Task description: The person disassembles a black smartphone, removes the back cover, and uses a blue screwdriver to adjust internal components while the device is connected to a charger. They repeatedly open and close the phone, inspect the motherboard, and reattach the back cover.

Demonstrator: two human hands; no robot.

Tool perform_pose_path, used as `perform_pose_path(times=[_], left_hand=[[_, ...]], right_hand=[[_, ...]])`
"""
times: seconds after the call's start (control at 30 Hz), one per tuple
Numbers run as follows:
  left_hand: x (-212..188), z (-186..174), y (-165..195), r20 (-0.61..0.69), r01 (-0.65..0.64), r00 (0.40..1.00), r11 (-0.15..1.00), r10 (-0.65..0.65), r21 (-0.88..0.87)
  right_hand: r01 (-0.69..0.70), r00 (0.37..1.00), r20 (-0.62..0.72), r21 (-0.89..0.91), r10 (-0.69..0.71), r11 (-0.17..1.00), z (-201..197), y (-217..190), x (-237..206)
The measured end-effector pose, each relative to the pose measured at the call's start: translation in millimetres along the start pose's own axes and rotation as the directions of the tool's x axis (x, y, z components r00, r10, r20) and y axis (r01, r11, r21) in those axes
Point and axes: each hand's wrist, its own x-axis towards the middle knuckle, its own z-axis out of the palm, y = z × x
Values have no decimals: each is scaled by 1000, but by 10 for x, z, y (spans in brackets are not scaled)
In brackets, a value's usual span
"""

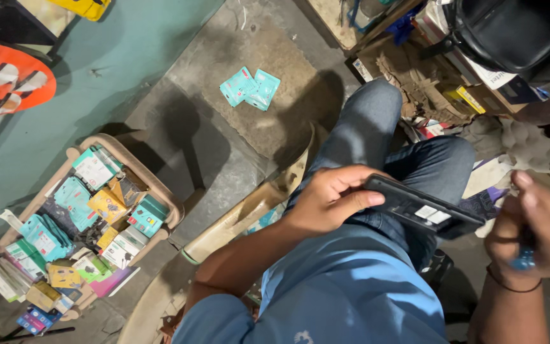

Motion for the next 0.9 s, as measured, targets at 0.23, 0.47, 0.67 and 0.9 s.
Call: perform_pose_path(times=[0.23,0.47,0.67,0.9], left_hand=[[-68,98,256,-20,-121,990,917,139,380],[-105,161,291,-6,-311,944,898,330,312],[-147,273,124,-28,-408,900,865,434,293],[-200,407,-10,-30,-420,892,853,450,311]], right_hand=[[-319,933,180,7,313,948,52,-92,-248],[-234,961,142,-46,238,971,152,-179,-343],[-146,967,189,-128,169,981,56,-159,-412],[-124,938,294,-213,184,969,-15,-196,-422]])
